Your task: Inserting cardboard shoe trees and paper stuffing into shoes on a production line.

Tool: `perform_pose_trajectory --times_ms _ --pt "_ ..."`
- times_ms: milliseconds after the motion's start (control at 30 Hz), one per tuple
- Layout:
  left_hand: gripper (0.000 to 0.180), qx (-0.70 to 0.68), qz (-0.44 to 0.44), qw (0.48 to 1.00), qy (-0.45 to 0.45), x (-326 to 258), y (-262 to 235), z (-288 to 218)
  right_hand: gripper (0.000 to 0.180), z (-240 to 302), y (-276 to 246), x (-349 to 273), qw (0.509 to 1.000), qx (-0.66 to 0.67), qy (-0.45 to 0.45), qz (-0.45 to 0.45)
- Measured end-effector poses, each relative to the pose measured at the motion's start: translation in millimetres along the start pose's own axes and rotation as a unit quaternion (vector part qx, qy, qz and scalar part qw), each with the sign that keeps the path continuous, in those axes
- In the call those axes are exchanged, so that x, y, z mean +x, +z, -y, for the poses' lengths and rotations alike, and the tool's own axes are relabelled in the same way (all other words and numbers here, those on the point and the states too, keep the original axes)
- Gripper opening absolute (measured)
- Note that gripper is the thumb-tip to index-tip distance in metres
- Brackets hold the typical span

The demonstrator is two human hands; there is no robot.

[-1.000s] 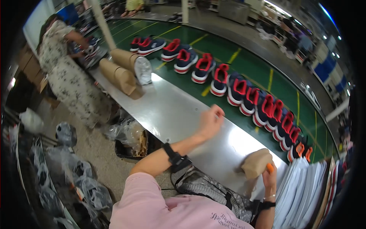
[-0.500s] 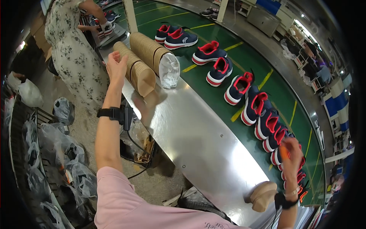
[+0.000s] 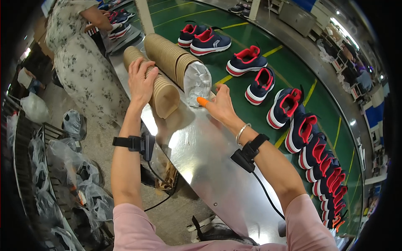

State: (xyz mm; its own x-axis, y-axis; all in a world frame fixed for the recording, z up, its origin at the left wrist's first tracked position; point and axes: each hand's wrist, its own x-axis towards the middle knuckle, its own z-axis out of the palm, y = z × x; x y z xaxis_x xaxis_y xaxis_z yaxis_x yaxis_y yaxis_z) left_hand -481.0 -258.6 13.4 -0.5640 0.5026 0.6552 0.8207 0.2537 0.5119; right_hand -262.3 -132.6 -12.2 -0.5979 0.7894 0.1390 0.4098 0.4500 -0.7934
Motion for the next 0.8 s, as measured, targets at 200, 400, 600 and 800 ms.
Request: perform_pose_trajectory --times_ms 200,400,600,800 --pt "0.021 0.252 0.078 0.917 0.299 13 -29 60 0.05 2 -73 -90 0.968 0.011 -0.245 0.055" --pt "0.048 -0.321 0.032 0.936 0.141 -27 -2 -216 0.035 -25 -217 -246 0.96 -0.143 -0.231 0.066" --pt "0.09 -0.71 0.135 0.559 0.407 -171 -25 -567 0.02 -19 -329 -456 0.933 -0.334 -0.118 -0.071" --pt "0.093 -0.818 0.183 0.327 0.436 -277 -126 -732 0.023 5 -367 -660 0.836 -0.443 0.074 -0.314"
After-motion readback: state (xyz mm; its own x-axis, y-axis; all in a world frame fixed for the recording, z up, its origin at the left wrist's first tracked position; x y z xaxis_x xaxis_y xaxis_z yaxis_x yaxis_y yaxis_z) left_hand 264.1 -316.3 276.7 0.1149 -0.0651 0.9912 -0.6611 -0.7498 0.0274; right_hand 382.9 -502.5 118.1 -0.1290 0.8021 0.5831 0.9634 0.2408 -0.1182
